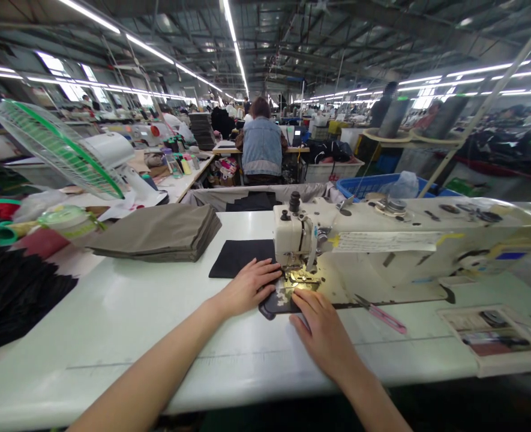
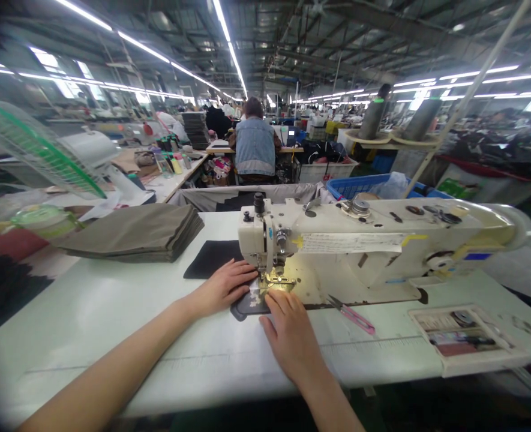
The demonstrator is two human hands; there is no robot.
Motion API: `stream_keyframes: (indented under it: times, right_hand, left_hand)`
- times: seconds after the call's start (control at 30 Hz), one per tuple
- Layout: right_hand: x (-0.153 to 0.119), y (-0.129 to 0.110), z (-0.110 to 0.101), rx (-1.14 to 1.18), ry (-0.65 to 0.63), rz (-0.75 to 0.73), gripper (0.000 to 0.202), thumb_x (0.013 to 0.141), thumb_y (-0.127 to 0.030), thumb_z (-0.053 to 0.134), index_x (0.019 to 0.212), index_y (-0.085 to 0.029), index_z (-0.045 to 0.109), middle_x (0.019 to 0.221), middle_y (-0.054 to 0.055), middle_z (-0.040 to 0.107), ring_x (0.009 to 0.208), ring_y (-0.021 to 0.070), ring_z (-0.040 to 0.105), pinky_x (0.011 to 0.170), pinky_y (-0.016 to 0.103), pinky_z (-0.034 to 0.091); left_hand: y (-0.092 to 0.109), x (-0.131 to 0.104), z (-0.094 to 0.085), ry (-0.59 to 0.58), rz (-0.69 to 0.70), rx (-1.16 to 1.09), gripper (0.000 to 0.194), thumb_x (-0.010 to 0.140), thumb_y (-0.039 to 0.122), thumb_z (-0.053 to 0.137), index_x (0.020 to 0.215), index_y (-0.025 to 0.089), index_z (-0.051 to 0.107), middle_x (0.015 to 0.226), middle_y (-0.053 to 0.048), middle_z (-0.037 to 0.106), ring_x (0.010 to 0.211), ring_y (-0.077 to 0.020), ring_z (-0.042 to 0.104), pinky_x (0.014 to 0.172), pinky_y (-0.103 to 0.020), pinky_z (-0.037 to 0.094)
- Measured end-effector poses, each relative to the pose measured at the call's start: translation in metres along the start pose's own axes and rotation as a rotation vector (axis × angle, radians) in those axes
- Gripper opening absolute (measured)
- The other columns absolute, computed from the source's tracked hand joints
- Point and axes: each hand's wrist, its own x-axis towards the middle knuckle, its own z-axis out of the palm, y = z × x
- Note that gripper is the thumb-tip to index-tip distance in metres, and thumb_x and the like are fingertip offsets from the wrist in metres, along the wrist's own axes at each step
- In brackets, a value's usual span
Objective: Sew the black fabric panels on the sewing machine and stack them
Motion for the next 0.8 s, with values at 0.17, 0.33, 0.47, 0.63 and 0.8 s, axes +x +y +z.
stream_keyframes:
  times: [0.17, 0.33, 0.47, 0.63, 0.8]
  right_hand:
    - [-0.007, 0.002, -0.003, -0.01, 0.007, -0.003, 0.028, 0.097, -0.023, 0.055, 0.123, -0.015, 0.062, 0.125, 0.014, 0.066, 0.118, 0.0291, 0.06, 0.103, 0.052, 0.05]
    - [-0.014, 0.005, -0.004, 0.013, 0.064, 0.012, 0.025, 0.099, -0.027, 0.053, 0.119, -0.018, 0.066, 0.123, 0.012, 0.068, 0.116, 0.0279, 0.061, 0.102, 0.05, 0.051]
    - [-0.014, 0.005, -0.004, 0.033, 0.067, 0.017, 0.026, 0.099, -0.028, 0.053, 0.118, -0.017, 0.066, 0.122, 0.013, 0.068, 0.117, 0.0275, 0.061, 0.103, 0.049, 0.05]
    - [-0.015, 0.004, -0.002, 0.034, 0.067, 0.032, 0.026, 0.099, -0.028, 0.052, 0.12, -0.018, 0.066, 0.123, 0.012, 0.067, 0.117, 0.0275, 0.06, 0.104, 0.05, 0.05]
    - [-0.009, 0.003, -0.009, 0.023, 0.07, 0.041, 0.024, 0.1, -0.025, 0.049, 0.111, -0.018, 0.069, 0.115, 0.012, 0.071, 0.109, 0.0271, 0.064, 0.097, 0.048, 0.054]
  left_hand:
    - [0.004, -0.003, 0.001, 0.007, -0.238, 0.091, 0.059, 0.1, 0.044, 0.046, 0.152, 0.015, 0.04, 0.16, -0.014, 0.034, 0.15, -0.0306, 0.027, 0.12, -0.055, 0.026]
    - [0.004, -0.015, -0.012, -0.012, -0.226, 0.11, 0.05, 0.088, 0.017, 0.054, 0.138, 0.019, 0.058, 0.149, -0.012, 0.052, 0.137, -0.0293, 0.049, 0.112, -0.047, 0.041]
    - [-0.005, -0.022, -0.022, 0.196, -0.299, -0.002, 0.039, 0.086, 0.011, 0.048, 0.118, 0.018, 0.069, 0.123, -0.012, 0.07, 0.116, -0.0277, 0.064, 0.1, -0.043, 0.051]
    - [-0.028, -0.031, -0.028, 0.928, -0.629, -0.284, 0.05, 0.096, 0.02, 0.036, 0.146, 0.02, 0.042, 0.133, -0.011, 0.063, 0.121, -0.026, 0.06, 0.105, -0.046, 0.049]
    - [-0.021, -0.057, -0.021, 0.555, -0.321, 0.037, 0.076, 0.078, 0.006, 0.048, 0.151, 0.022, 0.037, 0.152, -0.011, 0.044, 0.143, -0.0324, 0.037, 0.117, -0.054, 0.034]
